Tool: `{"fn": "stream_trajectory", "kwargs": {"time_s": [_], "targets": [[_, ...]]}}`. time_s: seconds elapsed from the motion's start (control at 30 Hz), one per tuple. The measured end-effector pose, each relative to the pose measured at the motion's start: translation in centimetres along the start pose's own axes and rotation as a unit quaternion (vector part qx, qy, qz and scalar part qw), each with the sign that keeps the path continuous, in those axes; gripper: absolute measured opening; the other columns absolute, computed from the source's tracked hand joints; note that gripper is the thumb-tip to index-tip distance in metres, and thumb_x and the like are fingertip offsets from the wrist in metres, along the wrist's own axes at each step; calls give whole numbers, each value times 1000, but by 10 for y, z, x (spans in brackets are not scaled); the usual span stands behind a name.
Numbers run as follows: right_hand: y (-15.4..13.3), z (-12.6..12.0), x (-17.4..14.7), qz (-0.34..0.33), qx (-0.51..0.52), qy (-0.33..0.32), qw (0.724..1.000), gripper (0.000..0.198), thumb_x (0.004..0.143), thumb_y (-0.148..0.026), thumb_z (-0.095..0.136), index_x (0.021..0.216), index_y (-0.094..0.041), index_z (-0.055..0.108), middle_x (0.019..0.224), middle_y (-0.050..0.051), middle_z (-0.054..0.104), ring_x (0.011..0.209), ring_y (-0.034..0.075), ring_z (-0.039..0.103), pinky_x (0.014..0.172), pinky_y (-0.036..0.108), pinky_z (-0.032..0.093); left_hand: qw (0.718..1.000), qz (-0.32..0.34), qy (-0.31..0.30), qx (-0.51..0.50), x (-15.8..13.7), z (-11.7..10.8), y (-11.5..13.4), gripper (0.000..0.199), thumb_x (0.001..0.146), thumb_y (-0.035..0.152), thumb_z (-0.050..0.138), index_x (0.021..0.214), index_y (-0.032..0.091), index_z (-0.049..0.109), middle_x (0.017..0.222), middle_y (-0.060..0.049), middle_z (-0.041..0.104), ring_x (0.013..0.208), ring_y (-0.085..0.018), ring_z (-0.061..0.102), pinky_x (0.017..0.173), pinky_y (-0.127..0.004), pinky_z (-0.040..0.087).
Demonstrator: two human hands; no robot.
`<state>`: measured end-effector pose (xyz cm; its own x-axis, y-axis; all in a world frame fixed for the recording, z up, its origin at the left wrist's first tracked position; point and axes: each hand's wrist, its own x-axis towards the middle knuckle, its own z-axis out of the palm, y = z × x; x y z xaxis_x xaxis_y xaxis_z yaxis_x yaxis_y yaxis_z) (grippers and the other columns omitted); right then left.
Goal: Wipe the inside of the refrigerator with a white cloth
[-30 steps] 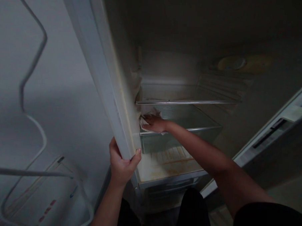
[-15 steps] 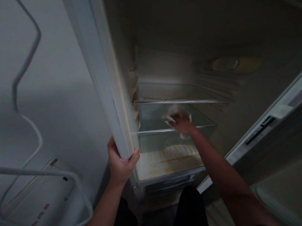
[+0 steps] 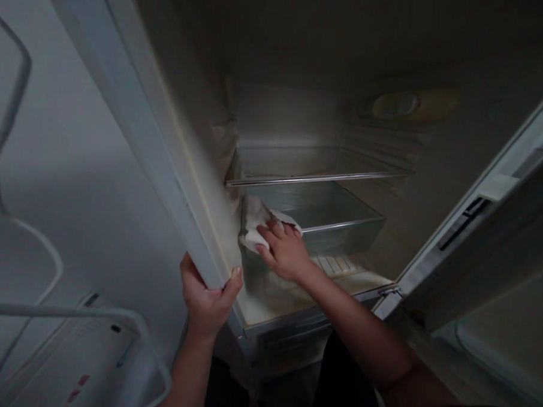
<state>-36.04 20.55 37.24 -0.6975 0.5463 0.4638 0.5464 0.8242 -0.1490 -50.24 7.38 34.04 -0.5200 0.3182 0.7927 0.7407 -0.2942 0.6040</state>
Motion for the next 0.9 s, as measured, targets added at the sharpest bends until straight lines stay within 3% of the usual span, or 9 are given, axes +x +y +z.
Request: {"fn": "stream_trajectory", "kwargs": {"time_s": [0.13, 0.23, 0.37, 0.47, 0.6, 0.67, 0.7, 0.8, 0.9], "targets": [[91, -30, -13, 132, -45, 32, 990, 52, 104, -54, 41, 139, -22, 64, 140, 12, 61, 127, 31, 54, 112, 45, 37, 1000, 8, 12, 19, 1, 0, 6, 68, 72, 38, 81, 128, 17, 50, 111, -8, 62, 99, -22, 66, 91, -37, 56], [163, -50, -27, 283, -103, 65, 951, 52, 101, -50, 44, 133, -16, 68, 138, 17, 62, 126, 34, 56, 110, 45, 40, 1000, 14, 17, 22, 1, 1, 5, 68, 72, 39, 80, 129, 18, 50, 112, -8, 60, 102, -23, 64, 96, -39, 53], [202, -52, -43, 302, -86, 118, 942, 50, 98, -34, 39, 127, -9, 70, 135, 20, 64, 127, 32, 57, 111, 43, 41, 1000, 22, 14, 17, 0, 2, 1, 70, 72, 37, 81, 131, 17, 50, 110, -6, 59, 99, -22, 63, 96, -38, 52], [179, -37, -50, 280, 16, 203, 938, 53, 100, -36, 32, 119, -7, 72, 122, 19, 70, 114, 29, 63, 106, 41, 46, 1000, 27, 15, 7, 0, 3, 1, 70, 72, 36, 81, 132, 17, 49, 112, -7, 60, 101, -22, 63, 96, -37, 52], [104, -6, -62, 278, 282, 244, 885, 70, 101, -66, 31, 118, -12, 72, 108, 14, 74, 100, 29, 67, 89, 40, 55, 1000, 22, 5, 10, -1, 2, 0, 69, 74, 36, 79, 133, 16, 49, 115, -9, 60, 104, -23, 64, 94, -36, 54], [55, 12, -66, 215, 365, 196, 884, 76, 103, -68, 22, 131, -15, 68, 122, 14, 72, 113, 30, 66, 95, 43, 55, 1000, 17, 6, 16, -1, 2, -1, 71, 73, 38, 80, 134, 17, 48, 117, -10, 60, 106, -24, 65, 95, -38, 54], [29, 22, -67, 141, 394, 149, 896, 76, 105, -66, 17, 141, -18, 63, 138, 13, 65, 128, 29, 60, 105, 45, 51, 1000, 16, 10, 19, -1, 1, -1, 73, 72, 39, 80, 133, 17, 48, 117, -10, 61, 107, -25, 65, 95, -38, 54], [-38, 50, -68, -28, 433, 24, 901, 71, 106, -63, 17, 161, -26, 40, 166, 6, 37, 156, 20, 29, 126, 43, 33, 999, 19, 15, 30, -1, 0, 0, 74, 69, 39, 82, 131, 17, 50, 115, -10, 62, 107, -24, 65, 96, -38, 55], [-72, 69, -64, -43, 447, 10, 893, 72, 107, -58, 21, 170, -24, 7, 174, 4, 11, 162, 17, 7, 131, 40, 22, 999, 22, 11, 46, -1, -2, 3, 72, 70, 37, 81, 131, 16, 50, 116, -10, 62, 109, -25, 65, 97, -38, 54]]}}
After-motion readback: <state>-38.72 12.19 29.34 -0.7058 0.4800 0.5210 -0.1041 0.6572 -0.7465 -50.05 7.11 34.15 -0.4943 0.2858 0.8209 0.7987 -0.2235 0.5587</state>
